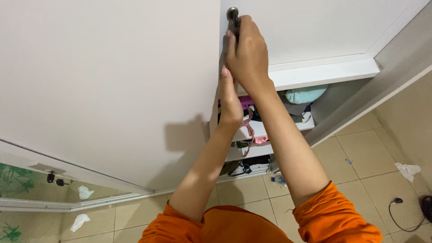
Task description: The person opens a wardrobe and takes out glasses, a laptop bag, a small pouch, and folded clothes from the shelves, placing each item onto the bed.
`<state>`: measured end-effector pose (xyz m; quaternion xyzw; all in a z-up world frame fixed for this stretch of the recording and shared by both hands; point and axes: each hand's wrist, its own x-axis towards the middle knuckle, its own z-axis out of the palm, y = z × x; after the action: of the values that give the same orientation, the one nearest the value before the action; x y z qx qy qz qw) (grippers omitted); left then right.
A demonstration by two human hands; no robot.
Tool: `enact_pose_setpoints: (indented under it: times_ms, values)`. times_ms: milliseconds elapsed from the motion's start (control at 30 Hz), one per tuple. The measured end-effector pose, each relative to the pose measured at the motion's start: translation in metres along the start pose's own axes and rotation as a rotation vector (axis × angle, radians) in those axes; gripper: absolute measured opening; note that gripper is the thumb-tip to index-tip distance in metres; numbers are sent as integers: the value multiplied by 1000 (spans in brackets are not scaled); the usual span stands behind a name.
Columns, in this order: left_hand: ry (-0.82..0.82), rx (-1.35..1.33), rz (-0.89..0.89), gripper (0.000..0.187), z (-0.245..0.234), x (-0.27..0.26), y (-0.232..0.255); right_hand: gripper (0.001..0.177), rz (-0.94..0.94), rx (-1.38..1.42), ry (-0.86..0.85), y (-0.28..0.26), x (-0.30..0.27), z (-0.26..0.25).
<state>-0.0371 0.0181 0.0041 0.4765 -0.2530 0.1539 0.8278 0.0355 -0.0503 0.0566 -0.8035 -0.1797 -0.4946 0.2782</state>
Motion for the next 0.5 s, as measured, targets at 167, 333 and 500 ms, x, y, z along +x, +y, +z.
enact_pose_setpoints:
  times_ms: [167, 333, 500]
  values:
    - [-28, -150, -80, 72, -6, -3, -17, 19, 24, 142, -2, -5, -9, -7]
    - [-54, -194, -208, 73, -8, -18, -13, 34, -3, 165, -15, -7, -20, -16]
    - [-63, -247, -235, 69, -8, -24, -23, 37, 188, 212, -54, -11, -33, -20]
